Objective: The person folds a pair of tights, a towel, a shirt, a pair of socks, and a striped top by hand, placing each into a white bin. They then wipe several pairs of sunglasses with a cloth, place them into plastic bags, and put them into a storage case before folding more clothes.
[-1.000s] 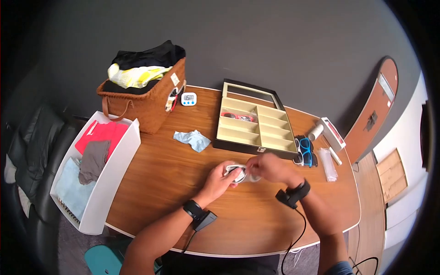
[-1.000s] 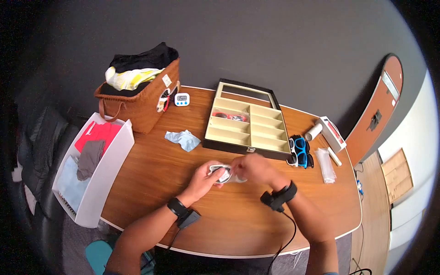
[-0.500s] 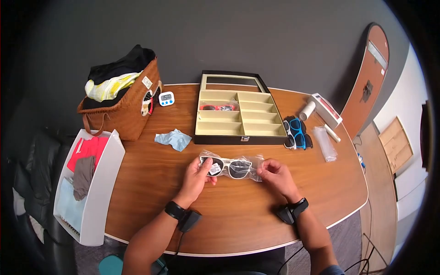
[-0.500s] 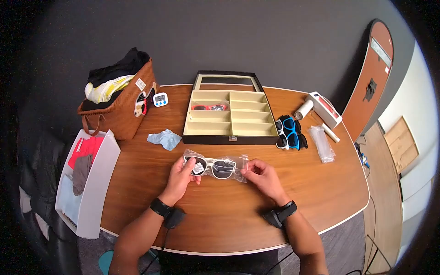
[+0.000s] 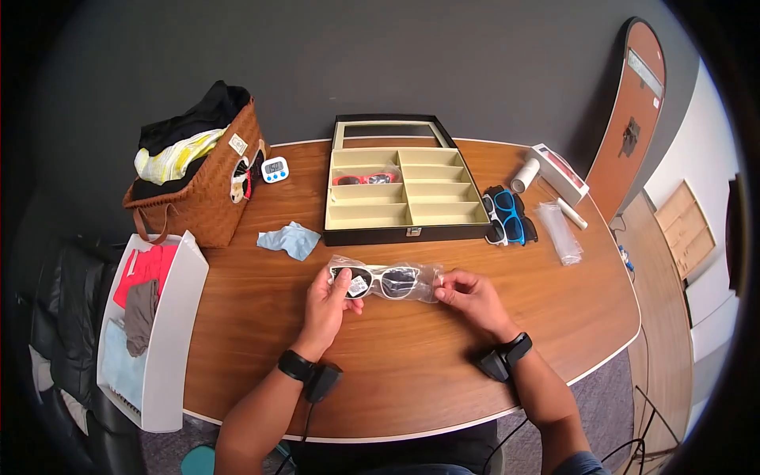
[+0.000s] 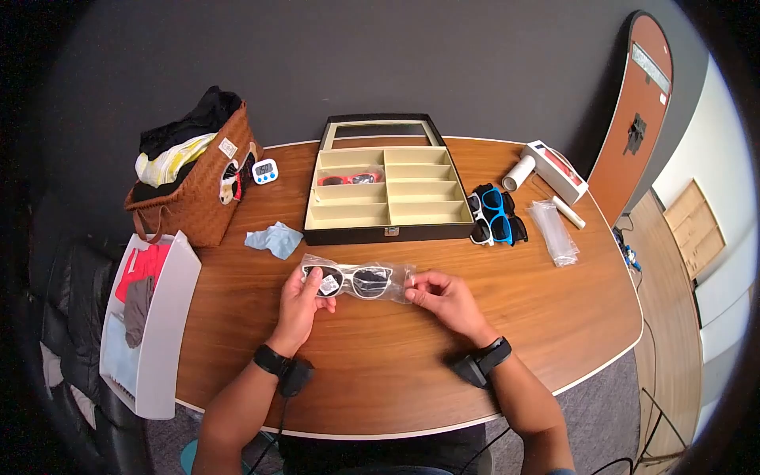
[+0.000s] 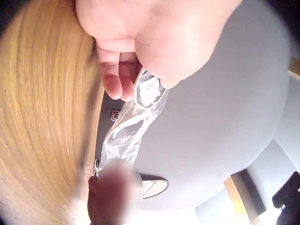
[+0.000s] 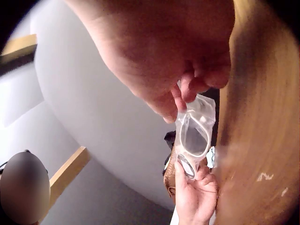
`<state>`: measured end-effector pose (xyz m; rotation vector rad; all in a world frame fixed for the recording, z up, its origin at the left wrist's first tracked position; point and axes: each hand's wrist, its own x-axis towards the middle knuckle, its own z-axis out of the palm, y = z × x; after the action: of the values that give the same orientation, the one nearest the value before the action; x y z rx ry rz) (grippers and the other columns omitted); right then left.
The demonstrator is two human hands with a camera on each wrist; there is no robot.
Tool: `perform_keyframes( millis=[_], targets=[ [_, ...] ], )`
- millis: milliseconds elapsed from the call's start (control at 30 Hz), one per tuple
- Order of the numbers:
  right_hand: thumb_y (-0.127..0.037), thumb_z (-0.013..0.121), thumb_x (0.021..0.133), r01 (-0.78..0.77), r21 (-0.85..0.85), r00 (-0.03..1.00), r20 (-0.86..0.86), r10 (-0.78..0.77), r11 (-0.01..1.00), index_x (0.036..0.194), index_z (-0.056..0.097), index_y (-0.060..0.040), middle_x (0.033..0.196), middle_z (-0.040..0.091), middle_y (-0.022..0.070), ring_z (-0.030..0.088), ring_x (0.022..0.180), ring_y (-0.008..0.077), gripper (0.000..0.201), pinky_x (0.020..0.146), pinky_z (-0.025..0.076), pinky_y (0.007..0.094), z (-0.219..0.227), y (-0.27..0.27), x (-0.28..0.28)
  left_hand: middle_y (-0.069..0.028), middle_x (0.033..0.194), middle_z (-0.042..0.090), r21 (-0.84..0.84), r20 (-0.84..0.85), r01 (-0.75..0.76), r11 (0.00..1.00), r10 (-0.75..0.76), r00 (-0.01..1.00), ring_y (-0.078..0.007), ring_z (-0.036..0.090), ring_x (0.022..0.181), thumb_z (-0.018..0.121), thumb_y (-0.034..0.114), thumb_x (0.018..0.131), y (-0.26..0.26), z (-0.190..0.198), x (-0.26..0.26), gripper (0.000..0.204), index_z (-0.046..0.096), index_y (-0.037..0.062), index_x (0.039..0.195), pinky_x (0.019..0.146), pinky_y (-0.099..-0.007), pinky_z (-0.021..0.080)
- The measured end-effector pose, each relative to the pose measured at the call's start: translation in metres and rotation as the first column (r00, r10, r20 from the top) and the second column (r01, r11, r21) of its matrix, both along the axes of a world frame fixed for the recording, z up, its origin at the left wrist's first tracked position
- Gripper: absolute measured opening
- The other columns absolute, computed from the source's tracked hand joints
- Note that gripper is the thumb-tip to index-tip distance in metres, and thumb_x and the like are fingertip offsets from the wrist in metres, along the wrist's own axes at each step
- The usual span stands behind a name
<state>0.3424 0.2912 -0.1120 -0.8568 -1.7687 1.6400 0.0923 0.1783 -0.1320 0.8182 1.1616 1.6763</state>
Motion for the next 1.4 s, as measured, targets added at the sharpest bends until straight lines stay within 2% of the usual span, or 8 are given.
perform_keyframes(
  millis=[100,333,400,967,1067,1233,1267,1400],
  targets=[
    [-0.011,0.064,0.094,-0.157,0.006,0.985,-0.076,0.157,0.988,0.103,0.069,-0.0038,0.079,0.060,-0.0030,0.055,0.075,0.0065,0.013,0.069,0.045,0.0202,-0.001,0.005,0.005,-0.0053,0.084,0.063,0.007,0.002,-0.002,1.000,0.002,1.000,-0.0102,0.060,0.063,0.054,0.027,0.101,0.000,0.000,0.000,0.026,0.055,0.0029,0.111,0.053,-0.0246,0.052],
    [-0.016,0.052,0.101,-0.202,-0.272,0.978,-0.009,0.208,0.941,0.117,0.064,-0.0045,0.087,0.061,-0.0004,0.056,0.067,0.0070,0.023,0.062,0.047,0.0193,0.012,0.007,0.007,-0.0056,0.087,0.063,0.002,0.009,0.103,0.995,-0.103,0.995,-0.0108,0.060,0.064,0.052,0.027,0.102,-0.001,0.002,0.000,0.026,0.055,0.0027,0.112,0.054,-0.0252,0.052],
    [-0.014,0.055,0.100,-0.169,-0.293,0.984,-0.098,0.146,0.941,0.122,0.061,-0.0043,0.086,0.062,0.0002,0.054,0.063,0.0058,0.025,0.059,0.046,0.0182,0.017,0.001,0.003,-0.0055,0.088,0.063,-0.006,0.015,0.133,0.991,-0.133,0.991,-0.0110,0.060,0.065,0.051,0.027,0.102,-0.003,0.004,0.001,0.026,0.055,0.0028,0.112,0.055,-0.0255,0.052],
    [-0.012,0.063,0.095,-0.202,-0.209,0.979,-0.040,0.198,0.957,0.112,0.063,-0.0049,0.083,0.059,-0.0031,0.048,0.061,0.0034,0.018,0.053,0.040,0.0184,-0.003,0.006,0.006,-0.0096,0.109,0.064,0.054,0.123,0.302,0.952,-0.307,0.944,-0.0186,0.067,0.088,0.048,0.021,0.103,-0.005,0.009,0.007,0.027,0.052,0.0021,0.122,0.076,-0.0337,0.058],
    [-0.013,0.063,0.095,-0.116,-0.187,0.992,-0.066,0.105,0.976,0.107,0.063,-0.0066,0.082,0.059,-0.0034,0.047,0.060,0.0032,0.013,0.052,0.039,0.0182,0.000,0.008,0.007,-0.0080,0.099,0.064,0.066,0.139,0.203,0.977,-0.211,0.968,-0.0154,0.066,0.081,0.049,0.020,0.103,-0.003,0.002,0.002,0.022,0.055,0.0011,0.111,0.072,-0.0311,0.057],
    [-0.014,0.062,0.095,-0.057,-0.220,0.996,-0.085,0.039,0.974,0.102,0.064,-0.0086,0.080,0.058,-0.0037,0.046,0.059,0.0034,0.009,0.051,0.037,0.0187,0.005,0.011,0.010,-0.0029,0.080,0.059,0.027,-0.123,0.050,0.998,-0.046,0.991,-0.0106,0.056,0.066,0.049,0.022,0.103,-0.002,-0.012,-0.005,0.020,0.055,0.0059,0.093,0.059,-0.0255,0.049],
    [-0.015,0.063,0.095,-0.047,-0.201,0.996,-0.086,0.030,0.978,0.103,0.063,-0.0083,0.080,0.057,-0.0042,0.046,0.059,0.0032,0.010,0.052,0.038,0.0187,0.008,0.013,0.012,-0.0029,0.080,0.059,0.031,-0.123,0.058,0.998,-0.054,0.991,-0.0106,0.056,0.066,0.049,0.022,0.103,-0.003,-0.010,-0.005,0.020,0.055,0.0059,0.093,0.059,-0.0255,0.049],
    [-0.016,0.063,0.094,0.076,-0.104,0.989,-0.120,-0.088,0.992,0.100,0.063,-0.0081,0.080,0.058,-0.0042,0.051,0.061,0.0044,0.010,0.054,0.041,0.0201,0.022,0.040,0.046,0.0000,0.074,0.052,0.127,0.090,-0.254,0.959,0.243,0.966,-0.0088,0.050,0.060,0.048,0.024,0.104,0.000,-0.006,-0.011,0.022,0.051,0.0094,0.088,0.054,-0.0256,0.044]
  ],
)
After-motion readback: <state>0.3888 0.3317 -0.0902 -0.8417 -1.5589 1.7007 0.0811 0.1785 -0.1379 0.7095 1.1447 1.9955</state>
